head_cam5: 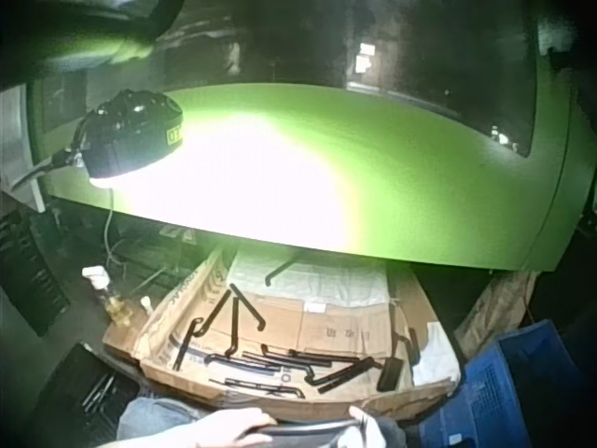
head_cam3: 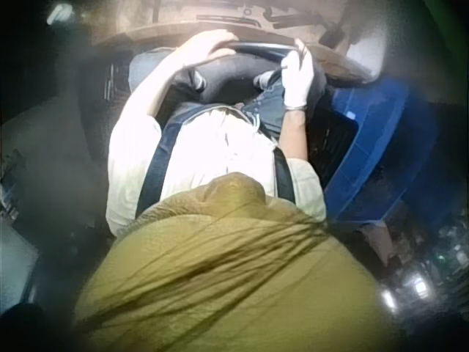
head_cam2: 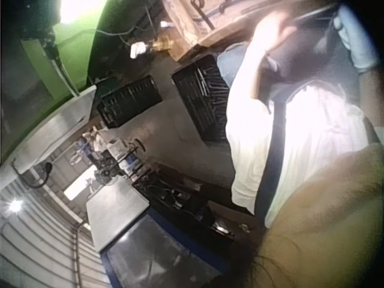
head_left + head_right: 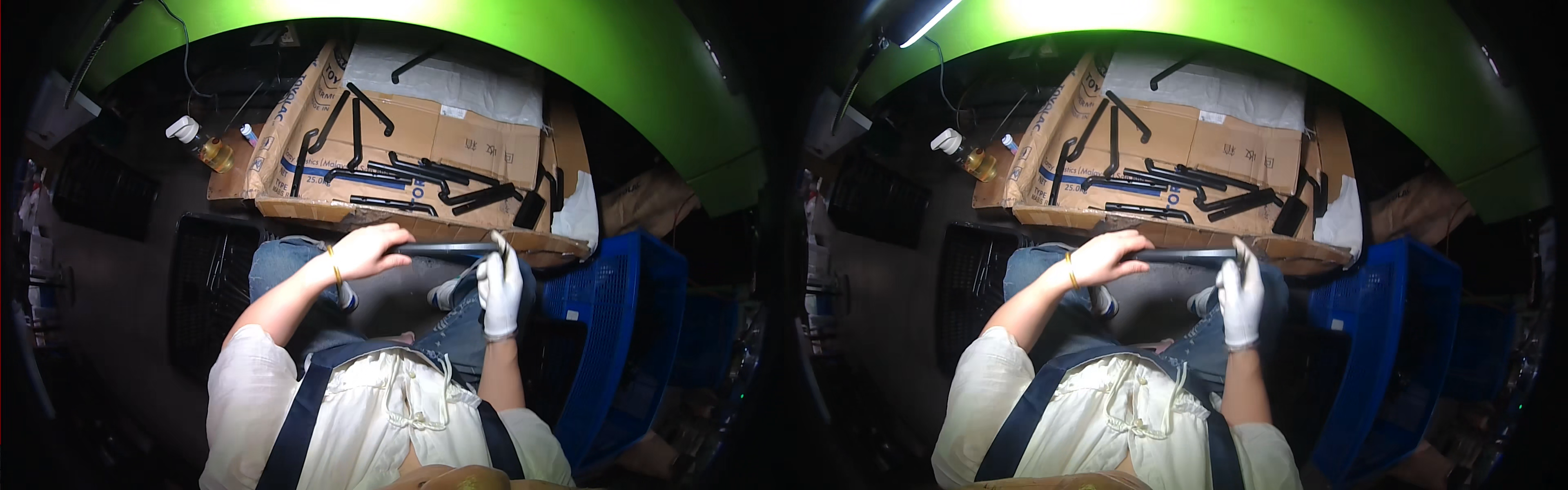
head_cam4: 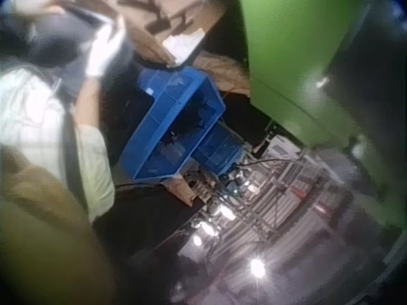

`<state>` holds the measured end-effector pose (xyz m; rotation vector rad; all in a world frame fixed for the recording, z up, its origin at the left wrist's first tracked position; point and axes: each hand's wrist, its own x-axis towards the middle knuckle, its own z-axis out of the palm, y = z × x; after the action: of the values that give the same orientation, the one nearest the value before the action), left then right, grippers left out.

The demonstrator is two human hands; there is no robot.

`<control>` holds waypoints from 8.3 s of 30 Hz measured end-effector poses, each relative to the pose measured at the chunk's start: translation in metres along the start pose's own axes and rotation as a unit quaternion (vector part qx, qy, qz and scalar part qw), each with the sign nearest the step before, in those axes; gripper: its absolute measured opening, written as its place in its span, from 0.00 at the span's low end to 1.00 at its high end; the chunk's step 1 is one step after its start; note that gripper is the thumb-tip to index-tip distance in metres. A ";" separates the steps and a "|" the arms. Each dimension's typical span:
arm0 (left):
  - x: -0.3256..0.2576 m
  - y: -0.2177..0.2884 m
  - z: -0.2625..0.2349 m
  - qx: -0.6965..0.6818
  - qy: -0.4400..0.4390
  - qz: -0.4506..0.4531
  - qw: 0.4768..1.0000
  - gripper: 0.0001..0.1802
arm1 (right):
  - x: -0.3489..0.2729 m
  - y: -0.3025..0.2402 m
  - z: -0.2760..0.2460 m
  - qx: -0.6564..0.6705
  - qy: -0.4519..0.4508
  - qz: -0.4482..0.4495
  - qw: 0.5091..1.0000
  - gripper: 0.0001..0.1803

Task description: Assembling small plastic components onto a long black tube at a factory workstation.

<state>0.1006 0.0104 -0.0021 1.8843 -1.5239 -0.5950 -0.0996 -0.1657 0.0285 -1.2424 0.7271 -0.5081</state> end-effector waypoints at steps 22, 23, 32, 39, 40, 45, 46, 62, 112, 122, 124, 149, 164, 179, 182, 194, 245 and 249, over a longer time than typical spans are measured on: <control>-0.012 0.054 0.110 -0.603 0.268 -0.083 0.747 0.22 | -0.062 0.073 0.042 0.039 -0.028 0.115 0.992 0.11; -0.014 0.052 0.109 -0.593 0.273 -0.107 0.750 0.22 | -0.063 0.074 0.037 0.027 -0.048 0.125 0.991 0.14; -0.049 0.059 0.080 -0.652 0.184 -0.212 0.704 0.22 | -0.058 0.037 0.020 -0.283 -0.222 -0.111 0.926 0.12; -0.063 0.078 0.075 -0.658 0.149 -0.123 0.727 0.27 | -0.068 0.002 0.039 -0.388 -0.216 -0.113 0.889 0.08; -0.065 0.079 0.073 -0.646 0.135 -0.123 0.741 0.28 | -0.068 0.000 0.040 -0.388 -0.217 -0.112 0.889 0.08; -0.067 0.084 0.068 -0.592 0.127 -0.130 0.785 0.30 | -0.068 -0.002 0.044 -0.422 -0.213 -0.165 0.866 0.08; -0.067 0.084 0.068 -0.576 0.122 -0.131 0.797 0.30 | -0.068 -0.001 0.044 -0.422 -0.213 -0.165 0.866 0.08; -0.065 0.091 0.074 -0.396 0.148 -0.159 0.892 0.31 | -0.065 0.009 0.039 -0.462 -0.248 -0.214 0.824 0.09; -0.060 0.096 0.089 -0.594 0.241 -0.220 0.735 0.21 | -0.047 0.006 0.041 -0.274 -0.119 -0.060 0.953 0.10; -0.060 0.097 0.067 -0.674 0.201 -0.226 0.674 0.24 | -0.072 -0.009 0.033 -0.377 -0.205 -0.232 0.873 0.07; -0.061 0.098 0.067 -0.650 0.202 -0.239 0.693 0.24 | -0.074 -0.011 0.034 -0.414 -0.214 -0.260 0.846 0.06; -0.064 0.102 0.069 -0.568 0.166 -0.222 0.775 0.27 | -0.062 -0.024 0.034 -0.507 -0.337 -0.212 0.765 0.07; -0.063 0.096 0.071 -0.633 0.139 -0.230 0.726 0.28 | -0.058 -0.017 0.029 -0.506 -0.354 -0.221 0.755 0.08; -0.060 0.098 0.071 -0.646 0.139 -0.250 0.708 0.27 | -0.053 -0.020 0.026 -0.536 -0.377 -0.243 0.715 0.07; -0.061 0.096 0.073 -0.649 0.138 -0.249 0.705 0.27 | -0.053 -0.021 0.027 -0.537 -0.373 -0.247 0.715 0.08; -0.058 0.100 0.068 -0.615 0.135 -0.257 0.733 0.27 | -0.048 -0.019 0.025 -0.526 -0.390 -0.206 0.727 0.10; -0.088 0.066 0.070 -0.578 -0.008 -0.188 0.794 0.21 | -0.024 0.003 0.040 -0.313 -0.135 -0.156 0.927 0.09; -0.074 0.070 0.061 -0.499 0.080 -0.158 0.848 0.19 | -0.047 0.028 0.058 -0.223 -0.220 -0.140 0.939 0.12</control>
<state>-0.0066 0.0616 0.0020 1.2751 -0.5463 -1.0819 -0.0900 -0.0872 0.0200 -1.8272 0.2843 -0.2796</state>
